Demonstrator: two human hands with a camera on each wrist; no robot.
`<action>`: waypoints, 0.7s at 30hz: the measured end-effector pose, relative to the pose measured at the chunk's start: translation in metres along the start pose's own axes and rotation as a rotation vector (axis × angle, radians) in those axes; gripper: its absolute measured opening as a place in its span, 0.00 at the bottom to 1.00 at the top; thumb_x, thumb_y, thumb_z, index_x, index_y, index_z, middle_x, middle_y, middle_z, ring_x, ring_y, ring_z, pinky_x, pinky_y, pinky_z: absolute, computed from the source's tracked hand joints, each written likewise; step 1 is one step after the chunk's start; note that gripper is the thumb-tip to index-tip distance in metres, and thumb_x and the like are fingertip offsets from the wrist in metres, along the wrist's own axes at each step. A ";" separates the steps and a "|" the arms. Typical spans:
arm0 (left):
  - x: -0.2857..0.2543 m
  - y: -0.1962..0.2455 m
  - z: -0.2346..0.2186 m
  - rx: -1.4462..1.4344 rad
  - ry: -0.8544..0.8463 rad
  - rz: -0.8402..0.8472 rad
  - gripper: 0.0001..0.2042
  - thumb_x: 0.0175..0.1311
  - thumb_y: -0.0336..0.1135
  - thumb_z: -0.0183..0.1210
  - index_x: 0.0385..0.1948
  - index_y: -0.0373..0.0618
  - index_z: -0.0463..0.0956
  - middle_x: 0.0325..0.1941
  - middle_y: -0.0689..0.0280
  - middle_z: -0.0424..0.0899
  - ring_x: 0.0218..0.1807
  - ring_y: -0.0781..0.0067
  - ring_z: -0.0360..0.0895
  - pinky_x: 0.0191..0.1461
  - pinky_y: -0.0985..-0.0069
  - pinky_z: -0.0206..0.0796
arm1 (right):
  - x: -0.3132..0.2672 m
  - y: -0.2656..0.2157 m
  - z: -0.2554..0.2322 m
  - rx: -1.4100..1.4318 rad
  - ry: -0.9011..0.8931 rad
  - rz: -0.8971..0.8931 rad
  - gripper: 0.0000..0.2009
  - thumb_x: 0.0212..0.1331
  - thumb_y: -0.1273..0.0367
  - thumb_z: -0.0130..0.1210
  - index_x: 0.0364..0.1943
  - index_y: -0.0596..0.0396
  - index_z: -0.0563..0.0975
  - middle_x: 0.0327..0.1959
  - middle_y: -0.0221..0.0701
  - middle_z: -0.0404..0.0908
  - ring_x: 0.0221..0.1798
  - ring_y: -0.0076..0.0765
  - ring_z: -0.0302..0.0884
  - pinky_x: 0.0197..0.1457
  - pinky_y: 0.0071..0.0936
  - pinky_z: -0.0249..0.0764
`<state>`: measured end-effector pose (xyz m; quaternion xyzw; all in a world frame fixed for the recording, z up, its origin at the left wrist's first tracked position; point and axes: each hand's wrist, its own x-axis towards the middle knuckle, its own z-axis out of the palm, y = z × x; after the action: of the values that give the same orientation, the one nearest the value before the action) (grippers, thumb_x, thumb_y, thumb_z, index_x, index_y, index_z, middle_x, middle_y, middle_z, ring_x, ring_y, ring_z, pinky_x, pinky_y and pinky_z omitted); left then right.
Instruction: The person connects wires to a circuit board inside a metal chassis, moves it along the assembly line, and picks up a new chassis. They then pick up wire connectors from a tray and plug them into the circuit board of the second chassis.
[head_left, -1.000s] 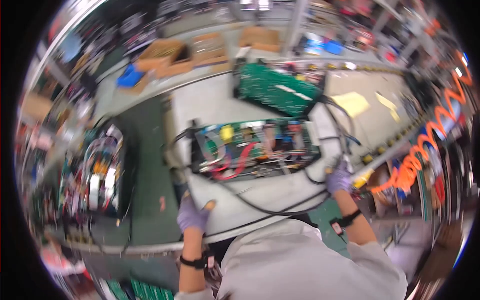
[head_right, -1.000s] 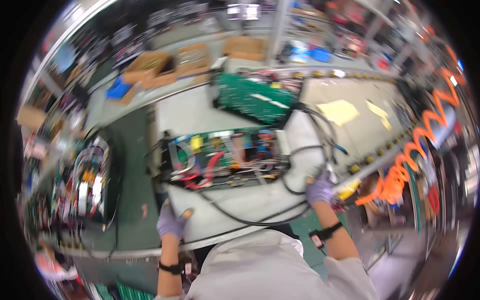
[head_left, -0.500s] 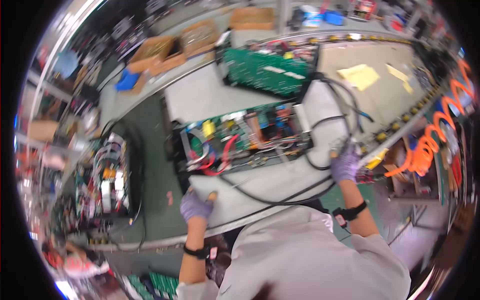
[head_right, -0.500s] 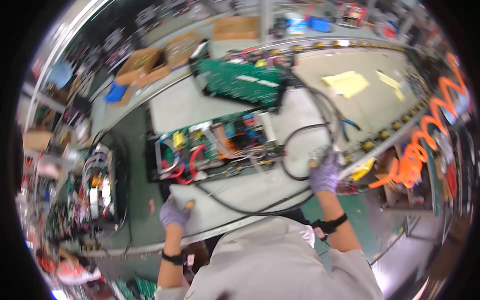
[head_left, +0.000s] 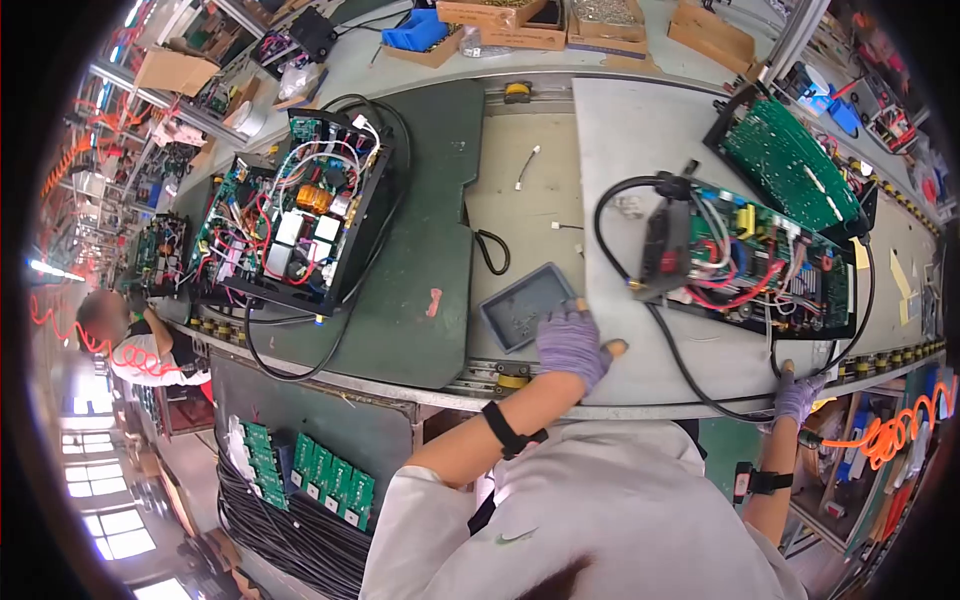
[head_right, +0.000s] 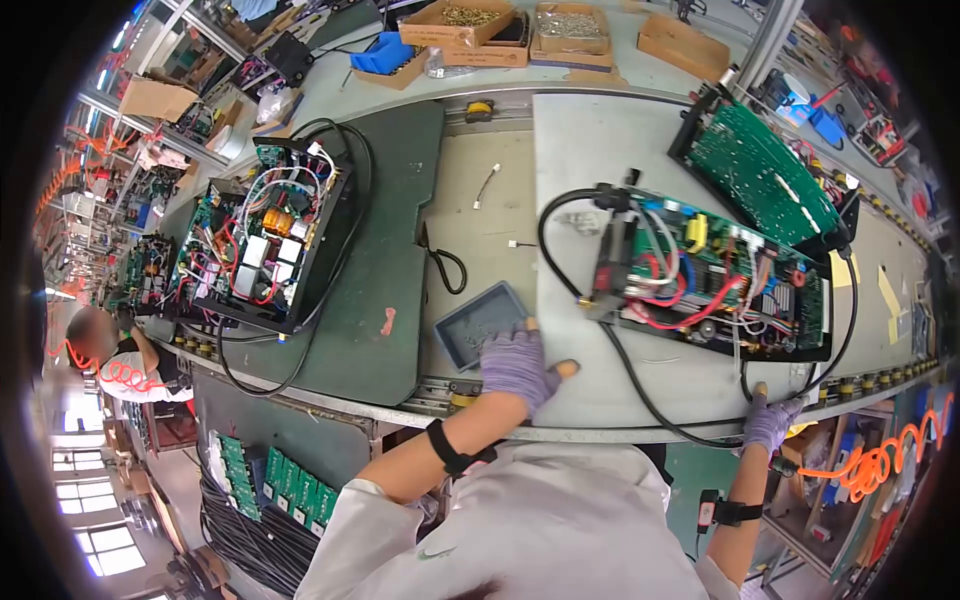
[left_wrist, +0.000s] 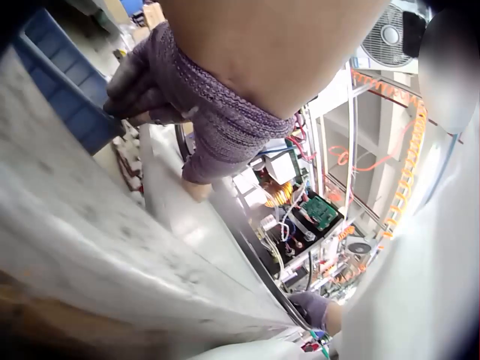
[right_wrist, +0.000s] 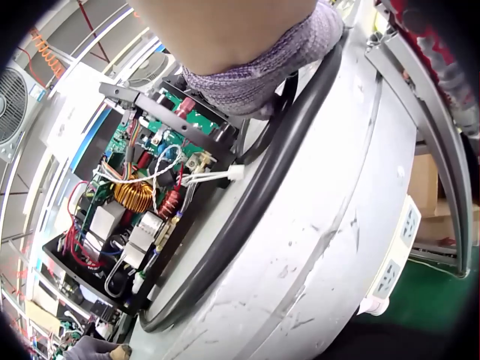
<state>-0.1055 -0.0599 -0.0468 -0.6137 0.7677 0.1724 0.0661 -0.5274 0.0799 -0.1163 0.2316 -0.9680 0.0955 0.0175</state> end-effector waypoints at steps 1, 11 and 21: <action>0.003 0.010 0.005 0.059 0.053 0.037 0.35 0.55 0.64 0.54 0.53 0.39 0.73 0.57 0.54 0.75 0.62 0.57 0.68 0.64 0.59 0.57 | 0.002 -0.001 -0.007 -0.031 -0.030 0.029 0.50 0.56 0.45 0.54 0.71 0.66 0.43 0.74 0.51 0.46 0.75 0.53 0.47 0.76 0.37 0.48; 0.035 -0.060 0.040 0.191 0.259 0.104 0.14 0.58 0.40 0.56 0.46 0.58 0.78 0.37 0.65 0.83 0.42 0.64 0.81 0.47 0.63 0.67 | 0.071 0.011 -0.023 -0.202 -0.068 0.261 0.45 0.59 0.47 0.48 0.73 0.53 0.40 0.67 0.52 0.63 0.68 0.55 0.63 0.71 0.43 0.55; 0.055 -0.061 -0.011 0.335 0.204 -0.019 0.16 0.57 0.34 0.55 0.49 0.50 0.75 0.45 0.64 0.81 0.53 0.65 0.76 0.54 0.62 0.65 | 0.081 0.019 -0.009 -0.266 -0.061 0.298 0.43 0.60 0.46 0.44 0.74 0.47 0.39 0.64 0.53 0.67 0.63 0.57 0.69 0.65 0.47 0.65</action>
<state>-0.0582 -0.1259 -0.0650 -0.6156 0.7825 -0.0214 0.0909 -0.6088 0.0619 -0.1047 0.0841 -0.9957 -0.0385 0.0041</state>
